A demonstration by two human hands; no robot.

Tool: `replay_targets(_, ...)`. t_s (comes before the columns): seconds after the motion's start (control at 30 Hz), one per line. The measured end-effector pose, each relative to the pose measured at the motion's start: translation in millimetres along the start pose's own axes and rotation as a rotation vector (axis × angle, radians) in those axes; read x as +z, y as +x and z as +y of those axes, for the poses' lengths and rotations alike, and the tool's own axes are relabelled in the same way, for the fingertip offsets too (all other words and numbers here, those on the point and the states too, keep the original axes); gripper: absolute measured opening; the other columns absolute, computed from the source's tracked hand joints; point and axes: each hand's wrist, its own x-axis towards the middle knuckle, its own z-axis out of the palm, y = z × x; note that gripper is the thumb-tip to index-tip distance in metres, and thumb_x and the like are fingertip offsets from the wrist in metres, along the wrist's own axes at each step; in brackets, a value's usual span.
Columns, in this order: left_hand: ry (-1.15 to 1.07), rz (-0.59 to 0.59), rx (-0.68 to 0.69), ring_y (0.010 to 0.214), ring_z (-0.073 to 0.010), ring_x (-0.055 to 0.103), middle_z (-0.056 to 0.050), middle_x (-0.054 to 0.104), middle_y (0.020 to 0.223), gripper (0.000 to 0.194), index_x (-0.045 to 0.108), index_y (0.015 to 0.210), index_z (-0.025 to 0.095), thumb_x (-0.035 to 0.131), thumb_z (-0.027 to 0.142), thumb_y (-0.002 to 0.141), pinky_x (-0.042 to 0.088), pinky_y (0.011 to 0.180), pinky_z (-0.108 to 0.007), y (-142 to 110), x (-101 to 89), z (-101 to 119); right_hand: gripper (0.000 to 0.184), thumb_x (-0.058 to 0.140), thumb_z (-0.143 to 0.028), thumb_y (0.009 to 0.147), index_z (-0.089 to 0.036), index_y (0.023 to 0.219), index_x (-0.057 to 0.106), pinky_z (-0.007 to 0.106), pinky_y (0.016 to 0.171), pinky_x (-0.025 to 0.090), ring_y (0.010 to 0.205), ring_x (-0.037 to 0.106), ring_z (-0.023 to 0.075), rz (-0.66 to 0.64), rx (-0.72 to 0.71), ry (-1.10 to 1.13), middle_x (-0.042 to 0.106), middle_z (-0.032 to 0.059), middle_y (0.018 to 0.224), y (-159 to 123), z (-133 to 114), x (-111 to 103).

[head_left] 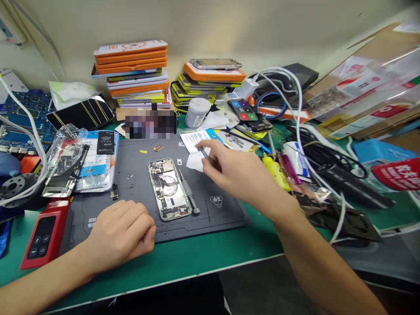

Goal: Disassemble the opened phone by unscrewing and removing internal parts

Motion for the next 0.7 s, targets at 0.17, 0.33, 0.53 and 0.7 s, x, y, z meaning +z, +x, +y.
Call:
replay_targets(0.17,0.021,-0.004,0.082,0.059,-0.0161,0.046,0.002,0.053,0.065,0.035,0.05,0.072,0.023,0.058,0.017,0.105,0.034,0.056,-0.033,-2,0.2,1,0.023,0.052,-0.007,0.098,-0.016,0.113,0.066,0.034,0.057,0.044,0.09,0.075,0.0299,-0.16,-0.146,-0.345,0.075,0.0109,0.097,-19,17,2)
replay_targets(0.33,0.026,0.001,0.063,0.06,-0.0162,0.044,0.003,0.051,0.064,0.038,0.051,0.069,0.022,0.061,0.02,0.106,0.032,0.056,-0.033,-2,1.0,3,0.032,0.049,-0.001,0.098,-0.012,0.121,0.069,0.038,0.062,0.054,0.089,0.074,0.031,-0.02,-0.316,-0.467,0.076,0.0175,0.107,-28,17,0)
replay_targets(0.53,0.013,0.023,0.034,0.06,-0.0166,0.044,0.002,0.052,0.063,0.038,0.053,0.068,0.022,0.056,0.017,0.106,0.033,0.055,-0.034,-2,2.6,5,0.039,0.042,-0.005,0.108,-0.015,0.136,0.068,0.038,0.092,0.066,0.117,0.076,0.0243,-0.016,-0.812,0.019,0.081,0.0124,0.129,-33,7,8)
replay_targets(0.7,0.013,0.034,0.034,0.06,-0.0168,0.045,0.001,0.052,0.063,0.038,0.052,0.068,0.022,0.056,0.016,0.105,0.034,0.056,-0.034,-3,3.0,4,0.035,0.047,-0.008,0.11,-0.014,0.138,0.067,0.037,0.089,0.067,0.117,0.077,0.0234,0.017,-0.863,-0.009,0.082,0.0127,0.13,-41,14,12)
